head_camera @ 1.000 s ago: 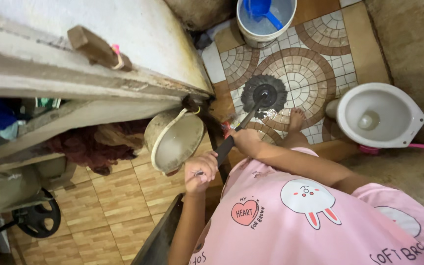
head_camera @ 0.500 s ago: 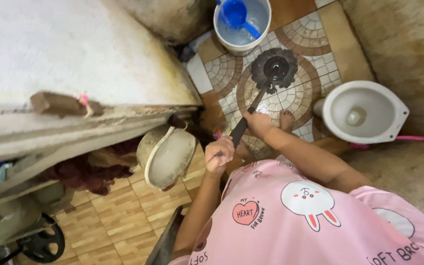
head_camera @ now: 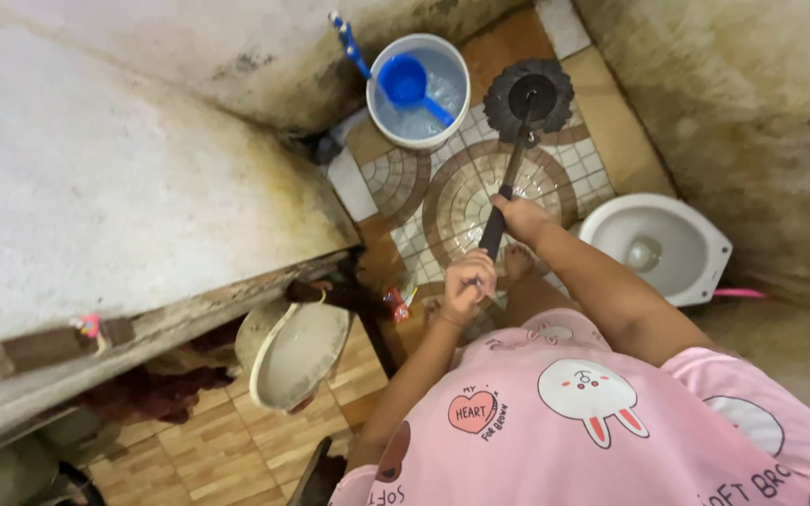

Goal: The person uses a brush and a plunger-like tool to clean a floor drain and a toilet bowl.

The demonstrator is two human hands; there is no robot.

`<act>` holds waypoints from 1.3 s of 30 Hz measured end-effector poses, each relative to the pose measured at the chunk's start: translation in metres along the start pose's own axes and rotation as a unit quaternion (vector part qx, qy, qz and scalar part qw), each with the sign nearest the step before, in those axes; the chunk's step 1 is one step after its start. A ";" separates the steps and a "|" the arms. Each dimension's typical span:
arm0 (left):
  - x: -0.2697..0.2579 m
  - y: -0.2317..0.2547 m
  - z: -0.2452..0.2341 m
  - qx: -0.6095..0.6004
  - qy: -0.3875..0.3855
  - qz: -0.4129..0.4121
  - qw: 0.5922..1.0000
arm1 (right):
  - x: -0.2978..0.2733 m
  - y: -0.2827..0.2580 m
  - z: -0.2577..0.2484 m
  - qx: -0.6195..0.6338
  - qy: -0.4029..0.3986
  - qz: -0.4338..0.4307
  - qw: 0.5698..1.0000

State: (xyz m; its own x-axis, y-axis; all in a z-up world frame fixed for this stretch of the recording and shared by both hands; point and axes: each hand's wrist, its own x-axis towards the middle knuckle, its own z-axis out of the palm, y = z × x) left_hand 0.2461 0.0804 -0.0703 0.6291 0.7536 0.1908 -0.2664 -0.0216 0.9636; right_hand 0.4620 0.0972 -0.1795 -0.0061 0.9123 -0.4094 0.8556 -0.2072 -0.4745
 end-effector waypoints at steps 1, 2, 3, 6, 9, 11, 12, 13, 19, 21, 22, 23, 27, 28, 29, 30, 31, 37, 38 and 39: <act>0.008 -0.004 0.007 -0.001 0.006 0.001 1.000 | 0.003 0.003 -0.010 -0.002 -0.023 0.032 0.999; 0.014 -0.006 0.013 -0.003 0.012 0.003 1.000 | 0.004 0.007 -0.018 -0.005 -0.045 0.064 0.997; 0.019 -0.007 0.018 -0.005 0.018 0.002 1.000 | 0.004 0.012 -0.021 -0.006 -0.069 0.097 0.993; 0.031 -0.009 0.023 -0.010 0.021 0.011 1.000 | 0.014 0.033 -0.016 0.011 0.053 -0.016 0.998; 0.037 -0.007 0.025 -0.007 0.029 0.011 0.999 | 0.023 0.049 -0.001 0.030 0.031 -0.013 0.999; 0.038 -0.004 0.028 -0.018 0.050 -0.003 0.999 | 0.025 0.051 0.003 0.032 0.026 -0.012 0.999; 0.037 -0.002 0.029 -0.024 0.060 -0.010 0.998 | 0.024 0.050 0.004 0.033 0.024 -0.011 0.999; 0.034 0.001 0.030 -0.029 0.063 -0.013 0.998 | 0.022 0.048 0.005 0.032 0.024 -0.013 0.999; 0.003 0.032 0.017 -0.034 0.089 -0.002 0.995 | 0.003 0.017 0.017 0.045 0.016 -0.060 0.997; -0.012 0.048 0.009 -0.030 0.101 -0.010 0.994 | -0.003 -0.002 0.029 0.026 0.008 -0.048 0.998; -0.018 0.056 0.005 -0.035 0.106 -0.007 0.994 | -0.007 -0.010 0.035 0.034 0.006 -0.059 0.998; -0.025 0.063 0.002 -0.040 0.112 -0.005 0.993 | -0.012 -0.018 0.040 0.041 0.003 -0.070 0.997; -0.050 0.095 -0.010 -0.029 0.128 -0.006 0.991 | -0.035 -0.050 0.055 0.086 -0.012 -0.100 0.991; -0.057 0.104 -0.011 -0.030 0.130 -0.003 0.991 | -0.043 -0.061 0.057 0.098 -0.021 -0.101 0.990; -0.063 0.113 -0.013 -0.031 0.132 0.001 0.991 | -0.051 -0.071 0.058 0.109 -0.029 -0.103 0.988; -0.070 0.121 -0.015 -0.032 0.134 0.006 0.990 | -0.058 -0.081 0.059 0.120 -0.037 -0.105 0.986; -0.076 0.129 -0.017 -0.024 0.139 0.006 0.990 | -0.061 -0.093 0.063 0.118 -0.027 -0.113 0.986; -0.121 0.169 -0.034 0.008 0.168 -0.008 0.986 | -0.078 -0.154 0.097 0.115 -0.002 -0.113 0.987; -0.129 0.174 -0.036 0.016 0.173 -0.002 0.985 | -0.079 -0.162 0.102 0.118 -0.011 -0.120 0.986; -0.137 0.178 -0.039 0.024 0.179 0.004 0.984 | -0.081 -0.170 0.108 0.122 -0.021 -0.127 0.984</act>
State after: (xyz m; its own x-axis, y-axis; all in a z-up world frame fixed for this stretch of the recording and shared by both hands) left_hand 0.0844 -0.0009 0.0682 0.3280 0.9360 0.1278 -0.2298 -0.0522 0.9718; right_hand 0.2611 0.0204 -0.1504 -0.2288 0.9315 -0.2826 0.6743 -0.0577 -0.7362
